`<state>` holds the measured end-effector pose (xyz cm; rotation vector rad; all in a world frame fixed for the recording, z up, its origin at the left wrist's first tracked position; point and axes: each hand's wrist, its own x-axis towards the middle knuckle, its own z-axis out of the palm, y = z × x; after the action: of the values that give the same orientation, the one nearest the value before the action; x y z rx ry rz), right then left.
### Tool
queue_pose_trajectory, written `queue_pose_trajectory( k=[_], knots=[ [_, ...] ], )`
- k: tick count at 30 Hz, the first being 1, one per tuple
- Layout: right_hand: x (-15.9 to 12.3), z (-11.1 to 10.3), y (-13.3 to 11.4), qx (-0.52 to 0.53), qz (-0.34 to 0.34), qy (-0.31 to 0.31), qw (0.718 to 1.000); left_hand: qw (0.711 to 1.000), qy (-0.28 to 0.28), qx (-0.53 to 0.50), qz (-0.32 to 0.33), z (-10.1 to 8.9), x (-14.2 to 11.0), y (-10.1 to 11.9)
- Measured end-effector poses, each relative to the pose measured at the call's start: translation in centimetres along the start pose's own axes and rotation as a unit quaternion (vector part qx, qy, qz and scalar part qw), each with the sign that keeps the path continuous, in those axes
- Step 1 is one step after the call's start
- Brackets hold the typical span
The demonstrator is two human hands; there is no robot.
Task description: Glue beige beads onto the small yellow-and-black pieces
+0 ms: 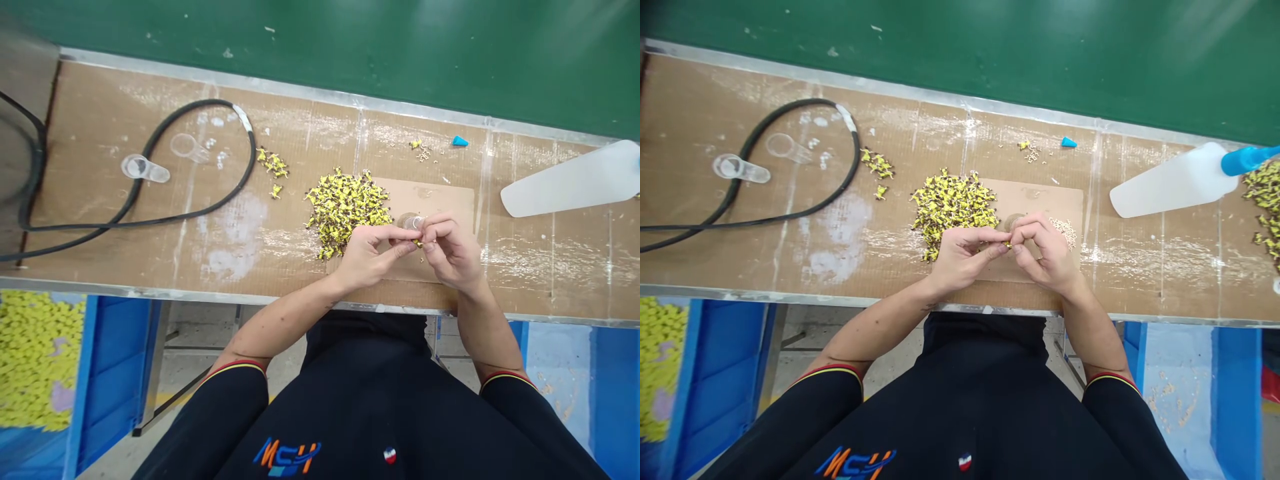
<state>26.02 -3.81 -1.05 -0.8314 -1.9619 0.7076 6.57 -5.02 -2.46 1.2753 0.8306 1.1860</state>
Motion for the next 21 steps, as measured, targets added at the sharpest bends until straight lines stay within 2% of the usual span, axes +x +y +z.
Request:
queue_pose_trajectory(
  k=[5, 9, 14, 17, 21],
  knots=[
    [0.22, 0.08, -0.06, -0.039, -0.009, -0.002, 0.999, 0.999, 0.004, 0.024, 0.022, 0.00, -0.03, 0.03],
    [0.31, 0.25, -0.26, -0.050, -0.010, 0.010, 0.999, 0.993, 0.017, 0.068, 0.095, 0.05, -0.11, 0.03],
    [0.48, 0.40, -0.52, -0.050, 0.003, 0.013, 0.999, 0.969, 0.060, 0.144, 0.190, 0.34, -0.27, -0.31],
    [0.50, 0.46, -0.61, -0.037, 0.017, 0.014, 0.999, 0.960, 0.085, 0.170, 0.207, 0.45, -0.33, -0.38],
    [0.46, 0.51, -0.67, -0.020, 0.028, 0.016, 0.999, 0.954, 0.084, 0.181, 0.222, 0.39, -0.31, -0.41]
  ],
)
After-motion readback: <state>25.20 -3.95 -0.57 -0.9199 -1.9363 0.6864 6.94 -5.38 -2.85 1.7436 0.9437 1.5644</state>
